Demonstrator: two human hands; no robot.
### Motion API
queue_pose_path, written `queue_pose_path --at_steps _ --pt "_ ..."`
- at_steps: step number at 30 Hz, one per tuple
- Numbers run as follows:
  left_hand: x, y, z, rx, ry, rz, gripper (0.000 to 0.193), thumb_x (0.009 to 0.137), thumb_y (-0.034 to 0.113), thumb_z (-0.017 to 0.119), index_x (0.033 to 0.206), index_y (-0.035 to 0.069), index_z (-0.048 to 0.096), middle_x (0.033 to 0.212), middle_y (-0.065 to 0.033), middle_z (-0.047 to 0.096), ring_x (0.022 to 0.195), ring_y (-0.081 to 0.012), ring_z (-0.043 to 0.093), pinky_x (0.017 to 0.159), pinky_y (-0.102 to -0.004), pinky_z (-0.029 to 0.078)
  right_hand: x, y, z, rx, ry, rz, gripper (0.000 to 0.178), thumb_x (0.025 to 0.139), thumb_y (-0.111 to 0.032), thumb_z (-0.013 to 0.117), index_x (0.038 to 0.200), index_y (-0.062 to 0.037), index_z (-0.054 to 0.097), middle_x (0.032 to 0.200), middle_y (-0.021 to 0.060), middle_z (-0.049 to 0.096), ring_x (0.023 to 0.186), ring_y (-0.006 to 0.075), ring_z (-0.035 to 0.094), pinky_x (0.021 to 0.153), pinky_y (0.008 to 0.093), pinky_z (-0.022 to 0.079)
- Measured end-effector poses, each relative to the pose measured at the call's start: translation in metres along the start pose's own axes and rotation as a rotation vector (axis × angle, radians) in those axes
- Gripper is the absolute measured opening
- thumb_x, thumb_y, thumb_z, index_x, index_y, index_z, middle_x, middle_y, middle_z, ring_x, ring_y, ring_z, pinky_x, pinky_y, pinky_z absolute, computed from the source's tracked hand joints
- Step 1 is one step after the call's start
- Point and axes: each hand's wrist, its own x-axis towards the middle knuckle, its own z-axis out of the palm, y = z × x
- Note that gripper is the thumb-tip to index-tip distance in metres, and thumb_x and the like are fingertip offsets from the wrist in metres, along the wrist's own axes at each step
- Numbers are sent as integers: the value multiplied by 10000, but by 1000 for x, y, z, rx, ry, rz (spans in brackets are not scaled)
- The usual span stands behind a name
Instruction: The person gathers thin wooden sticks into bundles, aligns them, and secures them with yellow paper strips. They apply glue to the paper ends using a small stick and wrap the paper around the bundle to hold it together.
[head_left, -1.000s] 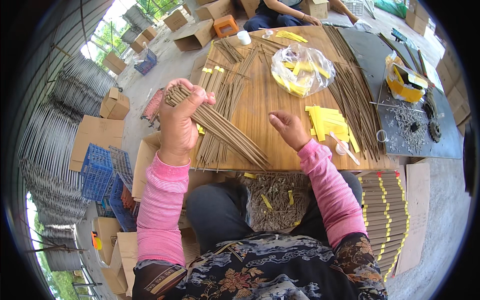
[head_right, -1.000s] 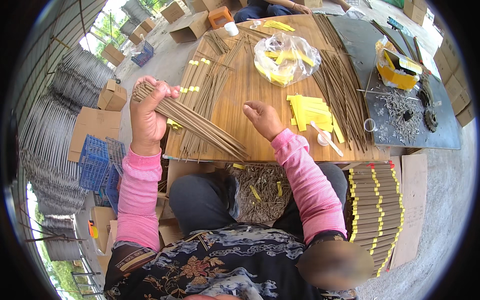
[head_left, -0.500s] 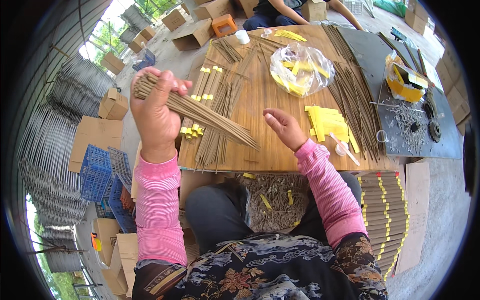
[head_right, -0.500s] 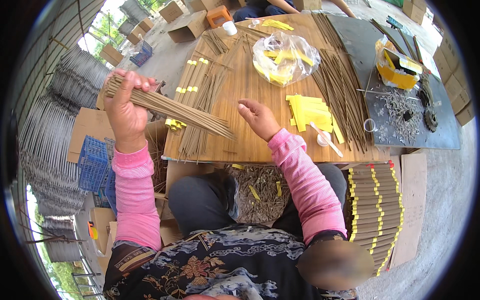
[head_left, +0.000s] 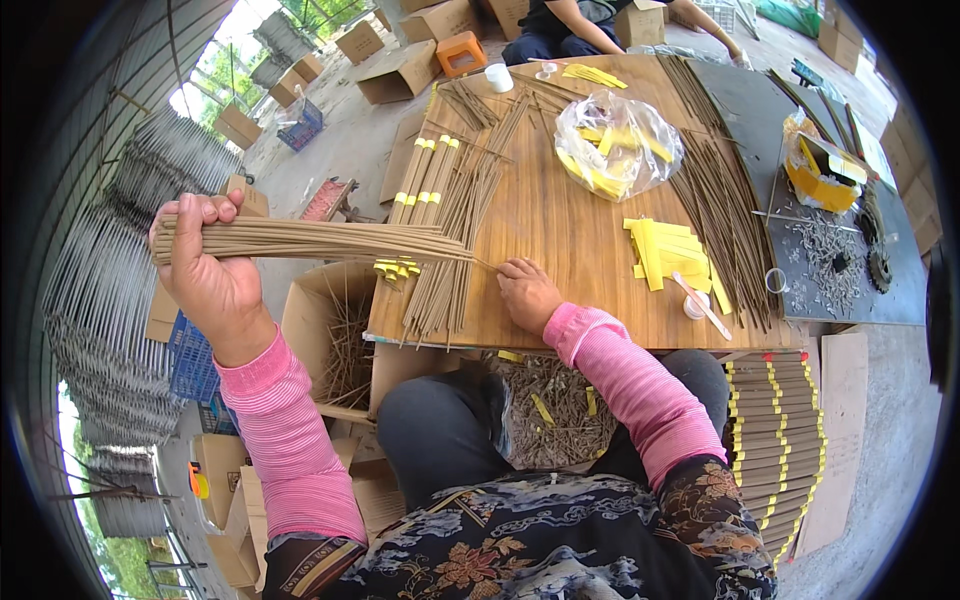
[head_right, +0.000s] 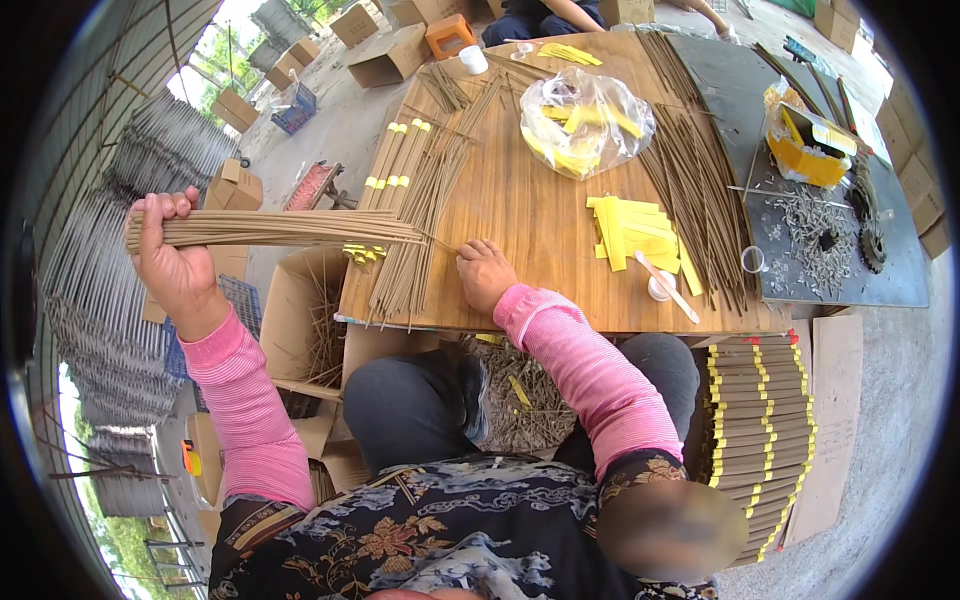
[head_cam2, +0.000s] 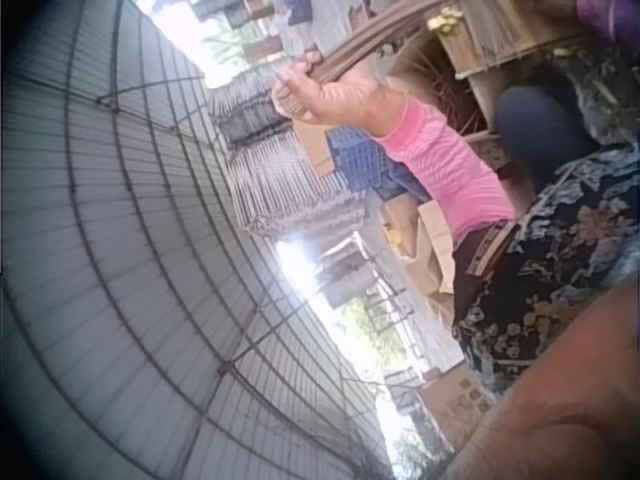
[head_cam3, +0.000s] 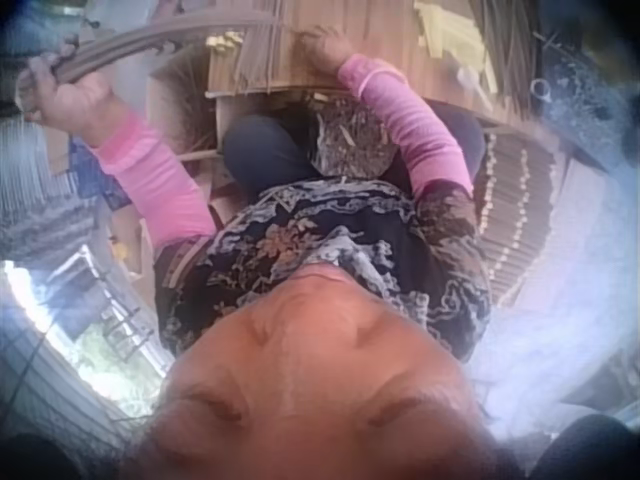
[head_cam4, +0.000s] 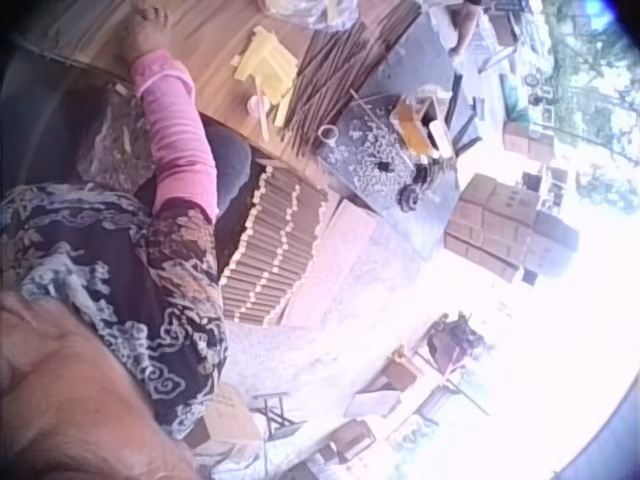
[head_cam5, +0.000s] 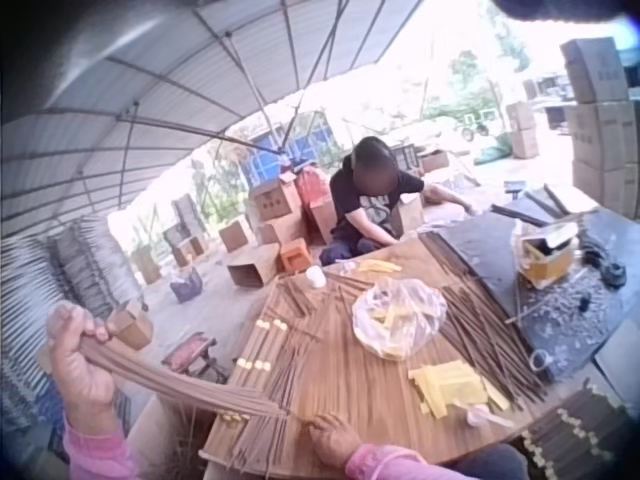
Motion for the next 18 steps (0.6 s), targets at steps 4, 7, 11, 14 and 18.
queue_pose_path --at_steps 4,7,11,14,18 --pt "2 7 -12 -26 -8 43 73 818 20 550 775 62 508 662 -53 492 642 -167 492 761 -398 463 -6 13 -17 410 129 99 217 787 -142 540 950 -20 615 983 113 599 939 245 559 836 328 435" --pt "3 14 -24 -46 6 47 86 819 19 546 753 61 509 663 -52 487 649 -168 489 777 -400 455 -13 22 -63 786 -339 283 198 793 -165 571 887 -6 640 809 94 642 730 186 602 690 293 481" --pt "2 6 -17 -58 -2 30 74 816 29 555 766 58 509 668 -55 486 651 -169 486 778 -405 454 -24 20 -58 908 -399 265 224 792 -202 594 902 -13 643 793 72 642 726 143 586 690 273 470" --pt "-8 5 -5 -83 16 -20 69 812 37 565 791 60 504 668 -57 489 639 -173 490 750 -409 460 -29 -17 -59 650 -437 44 282 798 -216 588 1022 -46 605 939 73 628 866 166 570 784 285 444" --pt "-8 -5 14 -119 -50 -89 85 807 35 574 819 69 496 669 -53 493 634 -171 492 743 -408 461 -29 -42 -93 916 -931 88 410 802 -377 607 986 -10 615 915 79 639 859 162 588 768 271 456"
